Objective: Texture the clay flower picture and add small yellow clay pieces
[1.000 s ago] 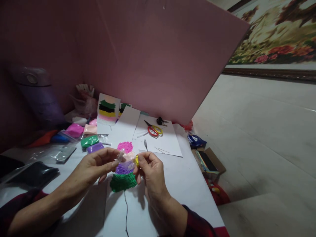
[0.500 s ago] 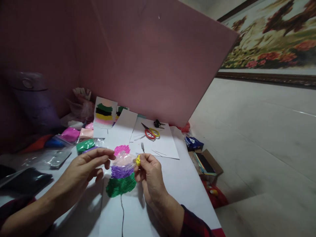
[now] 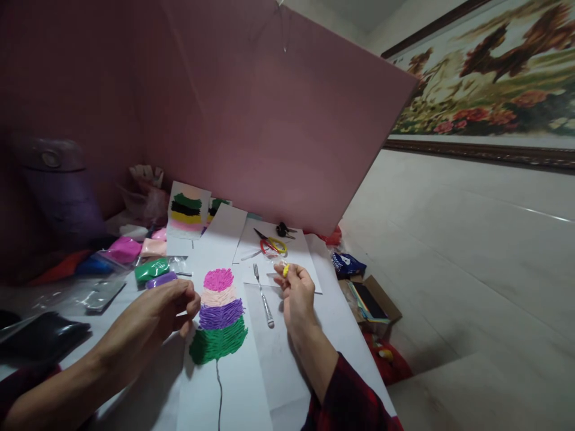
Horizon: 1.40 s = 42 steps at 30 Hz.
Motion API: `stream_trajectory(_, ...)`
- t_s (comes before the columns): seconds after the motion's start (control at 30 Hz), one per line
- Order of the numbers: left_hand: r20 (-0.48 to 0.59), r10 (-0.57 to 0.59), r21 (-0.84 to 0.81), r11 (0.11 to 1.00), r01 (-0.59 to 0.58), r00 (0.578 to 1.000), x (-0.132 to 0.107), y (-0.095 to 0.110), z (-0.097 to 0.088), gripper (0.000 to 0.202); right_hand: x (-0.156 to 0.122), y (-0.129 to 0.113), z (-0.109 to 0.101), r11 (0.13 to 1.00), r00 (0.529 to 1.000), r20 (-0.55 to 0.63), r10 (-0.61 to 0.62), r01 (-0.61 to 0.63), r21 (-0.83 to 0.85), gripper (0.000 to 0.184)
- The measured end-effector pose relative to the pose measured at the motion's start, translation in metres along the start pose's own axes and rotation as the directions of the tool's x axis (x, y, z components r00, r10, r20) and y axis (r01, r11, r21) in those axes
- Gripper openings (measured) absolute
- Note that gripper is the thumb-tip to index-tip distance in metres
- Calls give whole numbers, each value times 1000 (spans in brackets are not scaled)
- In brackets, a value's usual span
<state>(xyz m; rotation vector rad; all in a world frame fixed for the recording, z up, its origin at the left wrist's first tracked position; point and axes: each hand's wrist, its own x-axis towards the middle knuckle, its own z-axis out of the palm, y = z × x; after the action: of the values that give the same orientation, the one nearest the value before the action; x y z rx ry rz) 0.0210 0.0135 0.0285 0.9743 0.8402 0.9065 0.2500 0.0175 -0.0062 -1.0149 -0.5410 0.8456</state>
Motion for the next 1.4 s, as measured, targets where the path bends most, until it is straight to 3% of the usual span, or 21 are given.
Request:
stream_trajectory(0.27, -19, 40, 30, 999, -39, 999, 2, -4, 1, 21, 33, 2, -20, 995, 994, -102, 27, -36, -89, 25)
stream_trajectory(0.47, -10, 43, 6, 999, -43, 999, 2, -5, 0, 26, 36, 1, -24, 994, 986, -161, -37, 20, -106, 25)
stream_trajectory(0.63, 148, 14, 31, 999, -19, 989, 6, -10, 1, 31, 8, -6, -1, 996, 999, 42, -26, 30, -88, 34)
stream_trajectory(0.73, 199, 9, 37, 999, -17, 980, 9, -14, 0, 38, -20, -7, 14, 996, 982, 186, 15, 2, -93, 39)
stream_trajectory(0.83, 195, 4, 37, 999, -12, 981, 10, -15, -2, 36, -45, -4, 22, 991, 911, 405, 81, -31, -127, 35)
stream_trajectory(0.93, 188, -16, 2, 1000, 15, 982, 8, -13, -2, 33, -61, -1, 23, 988, 829, 548, 108, -26, -155, 31)
stream_trajectory(1.0, 188, -39, -55, 997, 50, 981, 7, -12, -1, 33, -66, 0, 23, 984, 808, 577, 120, -21, -175, 29)
stream_trajectory(1.23, 246, -35, -159, 984, 76, 969, 7, -11, 1, 31, -70, 0, 24, 975, 822, 568, 45, 88, -204, 23)
stream_trajectory(1.33, 259, -18, -179, 982, 66, 966, 8, -13, 1, 33, -73, 0, 22, 944, 823, 563, -71, 238, -229, 11)
stream_trajectory(1.4, 296, -16, -173, 982, 71, 955, 7, -16, 1, 31, -74, 1, 20, 868, 787, 577, -218, 427, -254, 6)
